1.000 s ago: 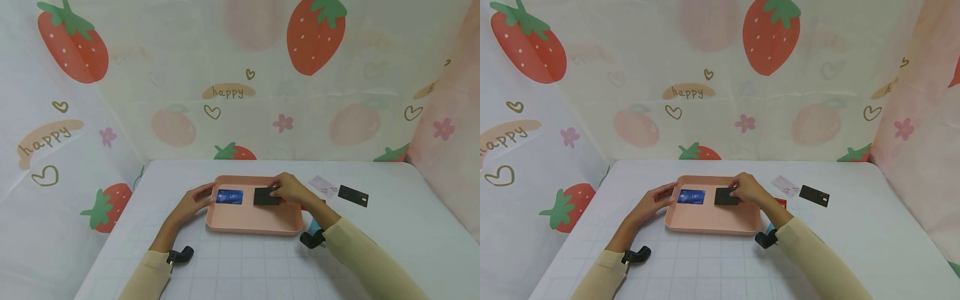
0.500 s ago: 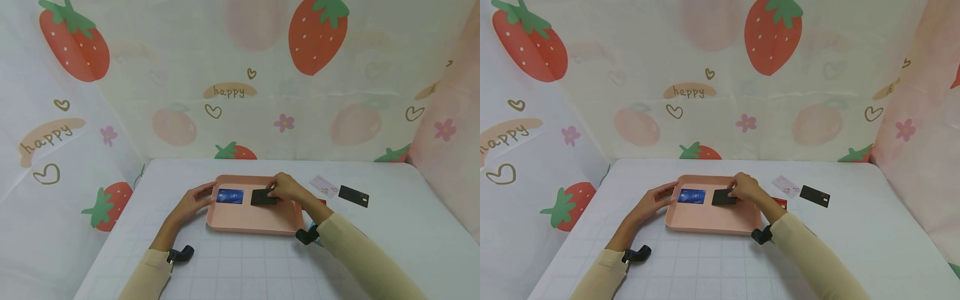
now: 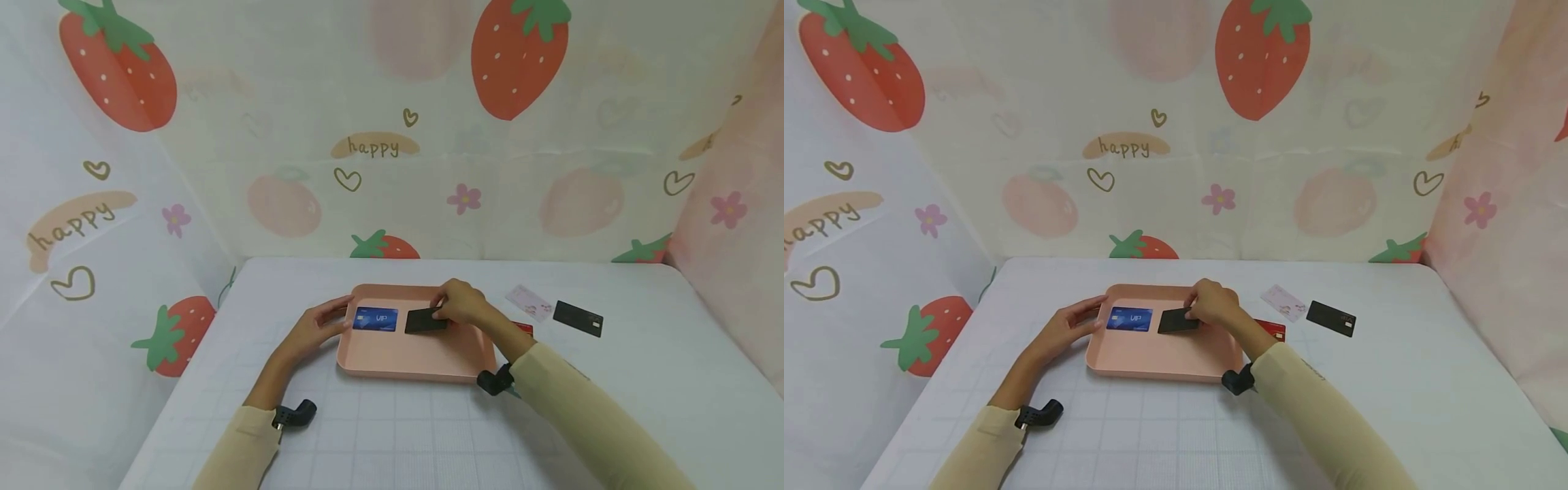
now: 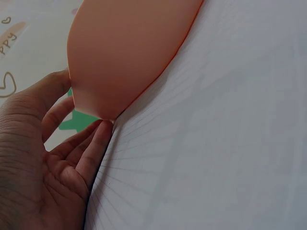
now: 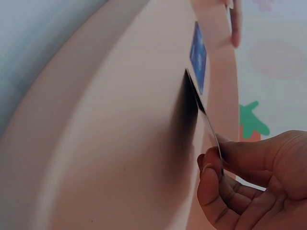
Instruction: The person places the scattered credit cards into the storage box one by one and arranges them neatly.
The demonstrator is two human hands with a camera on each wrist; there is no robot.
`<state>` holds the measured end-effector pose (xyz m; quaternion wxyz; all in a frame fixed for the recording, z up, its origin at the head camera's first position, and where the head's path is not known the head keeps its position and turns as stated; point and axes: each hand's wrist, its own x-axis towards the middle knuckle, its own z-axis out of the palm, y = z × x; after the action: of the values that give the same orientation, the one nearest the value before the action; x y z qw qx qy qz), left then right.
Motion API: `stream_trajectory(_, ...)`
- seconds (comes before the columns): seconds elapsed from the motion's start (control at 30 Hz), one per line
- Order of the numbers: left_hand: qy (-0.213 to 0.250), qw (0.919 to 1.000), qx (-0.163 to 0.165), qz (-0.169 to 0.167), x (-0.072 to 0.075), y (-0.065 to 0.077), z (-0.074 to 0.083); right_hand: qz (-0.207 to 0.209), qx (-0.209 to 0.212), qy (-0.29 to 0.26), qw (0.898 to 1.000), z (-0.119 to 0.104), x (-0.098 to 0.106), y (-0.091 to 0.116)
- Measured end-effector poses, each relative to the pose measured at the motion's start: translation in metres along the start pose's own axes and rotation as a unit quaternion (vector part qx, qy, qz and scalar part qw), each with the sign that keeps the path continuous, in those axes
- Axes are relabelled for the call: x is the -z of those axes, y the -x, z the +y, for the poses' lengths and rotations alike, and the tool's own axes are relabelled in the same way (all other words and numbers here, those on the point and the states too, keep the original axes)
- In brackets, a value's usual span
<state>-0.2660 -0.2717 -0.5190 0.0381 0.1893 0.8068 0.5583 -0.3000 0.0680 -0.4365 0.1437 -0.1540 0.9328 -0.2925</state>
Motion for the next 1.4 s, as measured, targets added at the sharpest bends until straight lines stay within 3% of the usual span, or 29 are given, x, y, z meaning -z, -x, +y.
stream_trajectory(0.2, -0.007, 1.0000, -0.001, -0.001, 0.001, -0.001, -0.001, 0.006, -0.004, 0.003, 1.000, -0.002, 0.000, -0.004)
stream_trajectory(0.47, 0.007, 1.0000, 0.002, -0.006, -0.003, 0.006, 0.032, 0.004, 0.009, -0.044, 0.999, -0.002, -0.004, -0.007)
stream_trajectory(1.03, 0.015, 0.9998, 0.004, -0.011, -0.002, 0.008, 0.034, 0.000, 0.001, -0.053, 0.999, -0.005, -0.014, -0.014)
stream_trajectory(1.4, 0.019, 0.9998, 0.005, -0.010, -0.002, 0.007, 0.034, -0.017, 0.009, -0.058, 0.998, -0.008, -0.010, -0.011)
